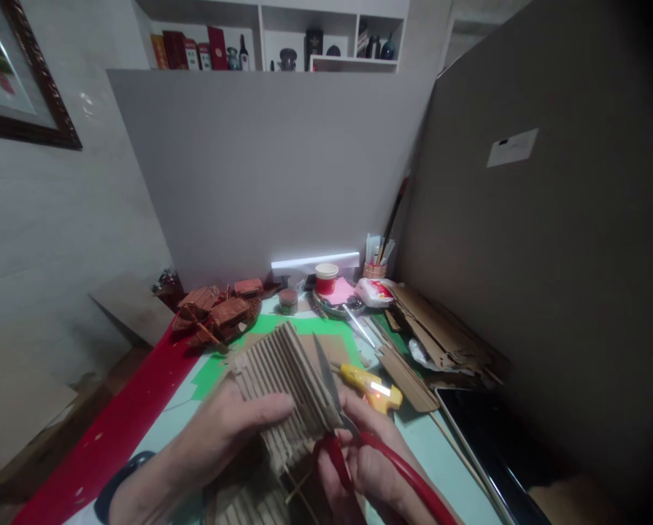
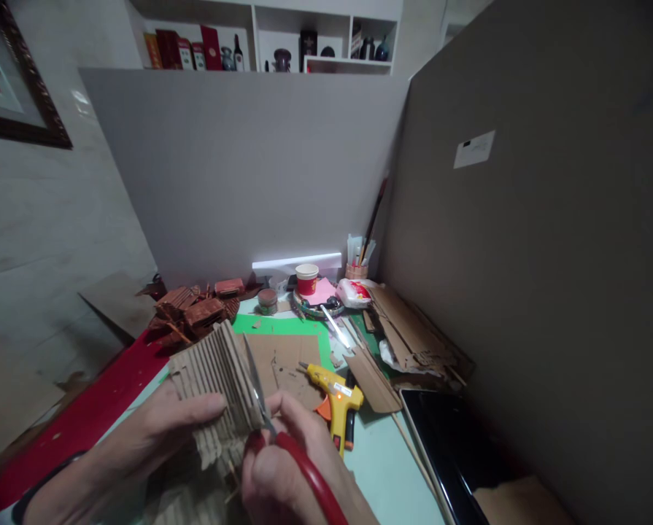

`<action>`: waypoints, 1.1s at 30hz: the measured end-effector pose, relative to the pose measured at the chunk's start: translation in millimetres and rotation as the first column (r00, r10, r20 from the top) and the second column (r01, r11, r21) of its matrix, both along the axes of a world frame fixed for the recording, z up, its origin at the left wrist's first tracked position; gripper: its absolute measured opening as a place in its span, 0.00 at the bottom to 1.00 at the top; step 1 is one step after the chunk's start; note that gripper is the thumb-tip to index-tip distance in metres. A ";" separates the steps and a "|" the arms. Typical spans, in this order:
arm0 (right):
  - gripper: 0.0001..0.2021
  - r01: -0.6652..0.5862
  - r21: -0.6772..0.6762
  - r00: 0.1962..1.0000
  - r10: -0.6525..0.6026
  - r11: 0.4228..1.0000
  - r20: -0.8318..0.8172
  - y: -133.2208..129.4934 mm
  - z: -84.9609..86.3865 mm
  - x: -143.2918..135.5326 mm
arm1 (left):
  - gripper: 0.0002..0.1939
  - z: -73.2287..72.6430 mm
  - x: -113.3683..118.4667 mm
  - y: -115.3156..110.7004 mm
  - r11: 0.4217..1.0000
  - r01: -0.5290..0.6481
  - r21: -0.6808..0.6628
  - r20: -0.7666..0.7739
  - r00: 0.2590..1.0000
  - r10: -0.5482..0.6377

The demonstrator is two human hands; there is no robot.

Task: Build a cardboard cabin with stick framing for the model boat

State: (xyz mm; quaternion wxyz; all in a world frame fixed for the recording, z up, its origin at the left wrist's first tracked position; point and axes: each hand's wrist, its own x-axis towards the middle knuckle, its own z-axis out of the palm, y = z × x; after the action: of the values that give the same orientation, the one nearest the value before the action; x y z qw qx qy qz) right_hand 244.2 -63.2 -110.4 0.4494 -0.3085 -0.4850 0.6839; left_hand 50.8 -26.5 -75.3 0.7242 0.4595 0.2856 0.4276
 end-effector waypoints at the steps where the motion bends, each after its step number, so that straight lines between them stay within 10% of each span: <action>1: 0.28 0.025 -0.002 1.000 -0.025 1.000 0.019 0.2 -1.7 -1.1 | 0.27 -0.2 1.4 -1.5 1.000 -0.002 -0.001 0.006 1.000 0.002; 17: 0.30 0.102 0.017 0.990 -0.100 0.995 -0.097 -0.9 -7.5 -4.3 | 0.21 9.9 -2.3 -4.0 0.992 0.075 0.103 -0.234 0.971 -0.049; 33: 0.26 0.137 -0.001 0.990 -0.137 0.991 -0.018 -23.6 24.9 1.0 | 0.20 -2.6 -4.4 -1.0 0.987 0.058 0.147 -0.298 0.954 -0.012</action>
State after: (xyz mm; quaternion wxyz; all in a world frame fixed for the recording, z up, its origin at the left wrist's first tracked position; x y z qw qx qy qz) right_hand 245.2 -86.8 -85.5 0.4997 -0.3350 -0.4586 0.6540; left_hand 46.4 -27.5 -77.9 0.6430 0.5778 0.3490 0.3618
